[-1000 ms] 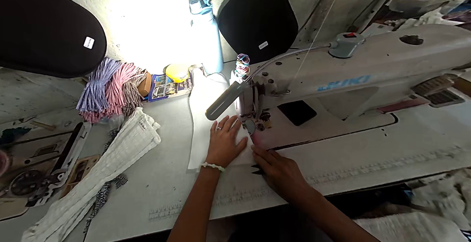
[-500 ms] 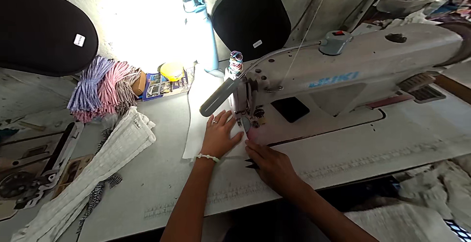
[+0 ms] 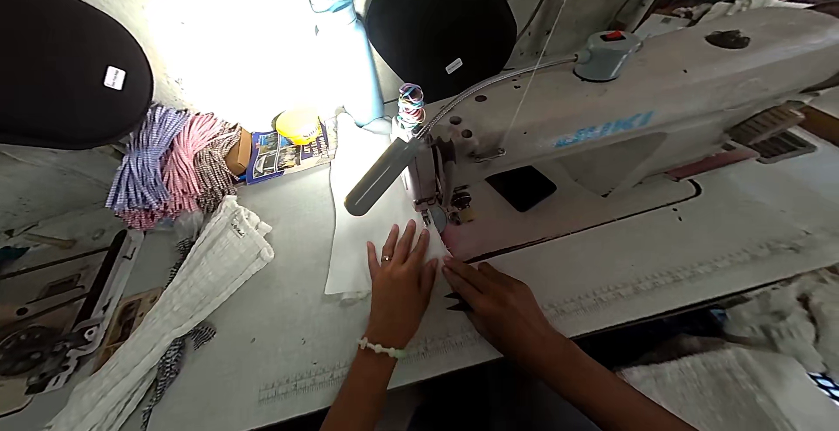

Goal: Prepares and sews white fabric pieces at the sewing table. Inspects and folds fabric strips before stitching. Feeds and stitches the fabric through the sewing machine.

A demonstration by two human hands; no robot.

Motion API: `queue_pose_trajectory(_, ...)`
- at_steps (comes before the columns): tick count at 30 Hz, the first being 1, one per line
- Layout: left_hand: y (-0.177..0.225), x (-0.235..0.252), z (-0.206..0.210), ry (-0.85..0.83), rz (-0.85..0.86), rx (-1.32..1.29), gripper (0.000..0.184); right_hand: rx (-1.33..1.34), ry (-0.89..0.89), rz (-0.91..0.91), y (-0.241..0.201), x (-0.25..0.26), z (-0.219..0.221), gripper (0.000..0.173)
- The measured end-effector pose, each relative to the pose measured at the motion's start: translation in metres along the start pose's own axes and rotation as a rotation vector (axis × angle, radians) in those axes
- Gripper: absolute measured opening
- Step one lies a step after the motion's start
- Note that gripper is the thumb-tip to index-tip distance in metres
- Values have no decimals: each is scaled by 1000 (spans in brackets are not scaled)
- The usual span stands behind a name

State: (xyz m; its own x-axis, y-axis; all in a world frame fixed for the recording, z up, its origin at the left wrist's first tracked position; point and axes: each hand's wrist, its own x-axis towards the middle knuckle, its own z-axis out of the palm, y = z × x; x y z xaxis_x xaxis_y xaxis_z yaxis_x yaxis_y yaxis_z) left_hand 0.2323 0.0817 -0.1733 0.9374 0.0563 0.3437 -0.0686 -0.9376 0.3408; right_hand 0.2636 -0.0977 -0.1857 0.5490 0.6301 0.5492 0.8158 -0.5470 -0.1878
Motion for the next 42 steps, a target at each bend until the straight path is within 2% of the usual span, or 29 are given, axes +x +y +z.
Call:
queue_pose_trajectory(10, -11, 23, -1, -52, 0, 22, 47, -42, 9, -15, 7, 19, 8, 30)
queue_pose_trajectory(13, -15, 28, -3, -80, -19, -15, 46, 71, -42, 22, 13, 26, 6, 31)
queue_pose_trajectory(15, -19, 28, -5, -39, -12, -106, 41, 215, -65, 96, 19, 29, 0, 29)
queue_pose_trajectory(18, -24, 25, -7, 84, 9, -305, 27, 293, 20, 130, 28, 28, -3, 23)
queue_pose_trajectory(21, -27, 22, -6, 113, 99, -341, 18, 278, 66, 83, 31, 26, -1, 24)
queue_pose_trajectory(23, -27, 20, -3, 111, 206, -256, 19, 270, 53, 92, 31, 27, 3, 23)
queue_pose_trajectory(26, -23, 21, 0, 167, 313, -92, 12, 274, 21, 120, 33, 29, 4, 23)
queue_pose_trajectory(29, -24, 24, 0, 161, 262, -149, 14, 264, 0, 126, 32, 27, 4, 30)
queue_pose_trajectory(34, -16, 27, -4, 169, 58, -393, 13, 219, -10, 103, 27, 26, 8, 39)
queue_pose_trajectory(37, -9, 27, 0, 192, 97, -335, 13, 202, -4, 71, 27, 25, 8, 34)
queue_pose_trajectory(42, -5, 20, 4, 132, 213, -133, 16, 137, 14, 14, 25, 23, 9, 21)
